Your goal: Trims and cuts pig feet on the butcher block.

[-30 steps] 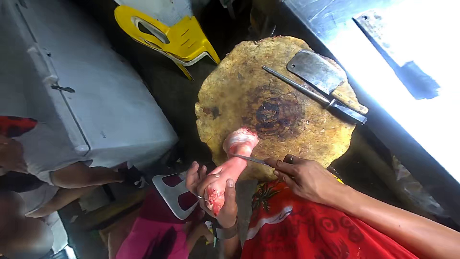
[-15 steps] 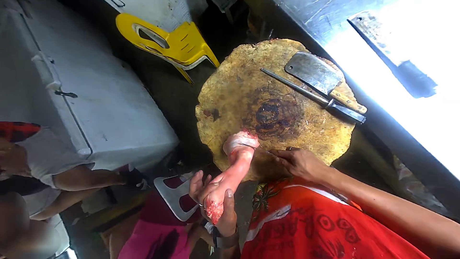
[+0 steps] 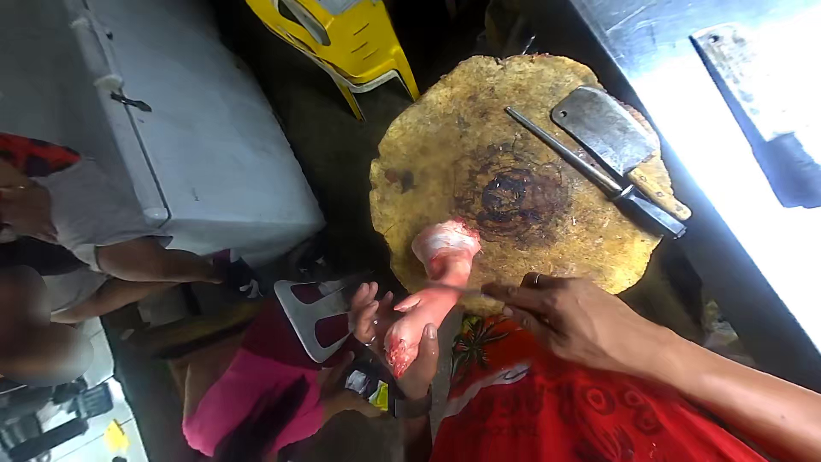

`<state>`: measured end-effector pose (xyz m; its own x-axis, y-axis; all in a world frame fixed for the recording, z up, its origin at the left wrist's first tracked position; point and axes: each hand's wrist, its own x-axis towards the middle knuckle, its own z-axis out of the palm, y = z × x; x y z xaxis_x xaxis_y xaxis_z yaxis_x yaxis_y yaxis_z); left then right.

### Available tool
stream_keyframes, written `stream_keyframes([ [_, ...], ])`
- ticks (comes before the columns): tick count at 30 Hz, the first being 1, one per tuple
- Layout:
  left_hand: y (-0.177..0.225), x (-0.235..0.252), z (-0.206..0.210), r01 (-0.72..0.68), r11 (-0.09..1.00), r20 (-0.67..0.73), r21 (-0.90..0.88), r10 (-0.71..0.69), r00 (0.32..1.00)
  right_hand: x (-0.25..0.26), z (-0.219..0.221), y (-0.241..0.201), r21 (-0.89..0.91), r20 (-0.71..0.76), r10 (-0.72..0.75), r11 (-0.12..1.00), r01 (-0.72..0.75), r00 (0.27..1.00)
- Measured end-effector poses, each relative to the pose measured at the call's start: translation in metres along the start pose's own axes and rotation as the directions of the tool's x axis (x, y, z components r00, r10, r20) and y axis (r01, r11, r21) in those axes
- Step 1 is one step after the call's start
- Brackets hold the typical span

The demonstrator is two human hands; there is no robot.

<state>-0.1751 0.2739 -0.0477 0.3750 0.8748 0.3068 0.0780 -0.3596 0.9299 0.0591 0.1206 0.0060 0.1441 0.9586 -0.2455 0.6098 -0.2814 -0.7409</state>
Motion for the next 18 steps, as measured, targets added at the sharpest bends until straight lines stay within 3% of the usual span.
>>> stream_keyframes([
  [3,-0.005,-0.007,-0.002,0.055,0.998,-0.025,-0.027,-0.056,0.998,-0.006,-0.001,-0.021,-0.107,-0.020,-0.074,0.992,0.071,0.997],
  [7,-0.007,-0.007,0.000,0.083,0.996,-0.045,-0.041,-0.084,0.995,0.001,0.001,-0.006,-0.146,0.032,0.064,0.987,-0.059,0.997],
  [12,-0.005,-0.004,0.004,0.073,0.995,-0.030,-0.068,-0.075,0.997,-0.010,0.001,-0.019,-0.179,-0.045,-0.006,0.984,-0.002,0.999],
  [16,-0.006,-0.008,0.006,0.106,0.990,-0.002,-0.087,-0.107,0.994,-0.007,-0.003,-0.012,-0.204,-0.027,0.086,0.975,-0.089,0.996],
  [18,-0.007,-0.008,0.006,0.103,0.991,0.013,-0.088,-0.102,0.995,-0.010,-0.003,-0.015,-0.203,-0.038,0.052,0.978,-0.058,0.998],
])
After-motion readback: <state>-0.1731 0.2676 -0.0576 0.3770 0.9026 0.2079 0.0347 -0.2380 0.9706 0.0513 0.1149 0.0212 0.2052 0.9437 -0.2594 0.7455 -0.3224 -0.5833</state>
